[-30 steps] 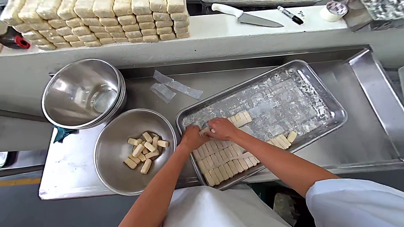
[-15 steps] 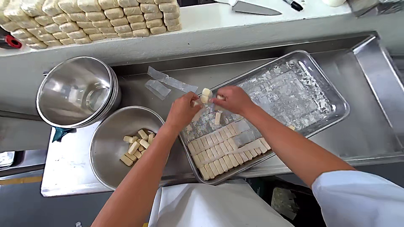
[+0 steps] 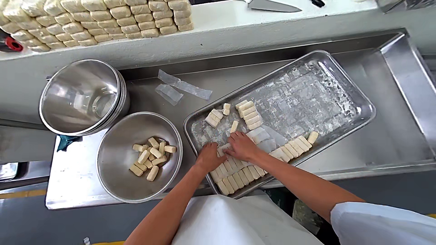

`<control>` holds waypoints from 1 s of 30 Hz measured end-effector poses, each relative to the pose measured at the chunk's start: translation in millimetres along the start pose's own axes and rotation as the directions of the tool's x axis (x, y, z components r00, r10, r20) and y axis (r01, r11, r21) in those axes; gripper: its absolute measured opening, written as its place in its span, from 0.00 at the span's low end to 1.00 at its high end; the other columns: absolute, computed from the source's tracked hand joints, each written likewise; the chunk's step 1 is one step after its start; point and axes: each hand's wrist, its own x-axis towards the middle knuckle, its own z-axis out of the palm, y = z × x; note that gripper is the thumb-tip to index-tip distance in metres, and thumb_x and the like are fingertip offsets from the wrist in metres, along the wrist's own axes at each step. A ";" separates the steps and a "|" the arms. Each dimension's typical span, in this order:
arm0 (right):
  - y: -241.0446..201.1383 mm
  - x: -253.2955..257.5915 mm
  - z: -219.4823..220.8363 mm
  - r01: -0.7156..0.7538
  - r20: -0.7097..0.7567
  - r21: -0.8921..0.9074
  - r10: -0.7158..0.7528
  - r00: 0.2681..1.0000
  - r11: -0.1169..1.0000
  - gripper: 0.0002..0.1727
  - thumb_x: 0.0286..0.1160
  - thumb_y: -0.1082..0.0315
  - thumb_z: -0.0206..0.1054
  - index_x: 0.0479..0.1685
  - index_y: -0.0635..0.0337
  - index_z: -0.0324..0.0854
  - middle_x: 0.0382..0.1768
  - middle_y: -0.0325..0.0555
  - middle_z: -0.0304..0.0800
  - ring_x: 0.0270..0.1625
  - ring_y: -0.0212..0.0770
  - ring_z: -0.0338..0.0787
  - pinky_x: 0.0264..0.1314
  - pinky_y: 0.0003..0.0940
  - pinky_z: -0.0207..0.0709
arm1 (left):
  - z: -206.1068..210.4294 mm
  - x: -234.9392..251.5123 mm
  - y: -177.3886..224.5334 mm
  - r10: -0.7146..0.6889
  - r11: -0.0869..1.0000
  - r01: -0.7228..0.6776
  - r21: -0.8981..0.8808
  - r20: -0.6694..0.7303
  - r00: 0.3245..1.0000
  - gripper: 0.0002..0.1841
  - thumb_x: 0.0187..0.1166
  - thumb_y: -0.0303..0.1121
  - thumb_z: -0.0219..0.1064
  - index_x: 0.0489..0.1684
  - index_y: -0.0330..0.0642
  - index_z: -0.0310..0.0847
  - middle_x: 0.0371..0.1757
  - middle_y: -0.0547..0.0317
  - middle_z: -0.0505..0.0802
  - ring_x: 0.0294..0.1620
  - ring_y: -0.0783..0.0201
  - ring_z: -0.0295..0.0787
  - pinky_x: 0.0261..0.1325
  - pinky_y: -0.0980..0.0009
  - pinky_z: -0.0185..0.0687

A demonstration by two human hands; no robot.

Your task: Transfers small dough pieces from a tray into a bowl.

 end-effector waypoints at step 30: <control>18.8 -80.1 -34.7 0.000 0.242 0.129 -0.031 0.970 0.992 0.26 0.74 0.62 0.76 0.73 0.52 0.82 0.63 0.53 0.88 0.68 0.56 0.86 0.69 0.56 0.78 | 11.2 -26.4 14.1 0.248 0.943 -0.271 0.191 0.139 0.959 0.25 0.79 0.32 0.70 0.77 0.43 0.77 0.71 0.42 0.85 0.75 0.41 0.80 0.73 0.41 0.76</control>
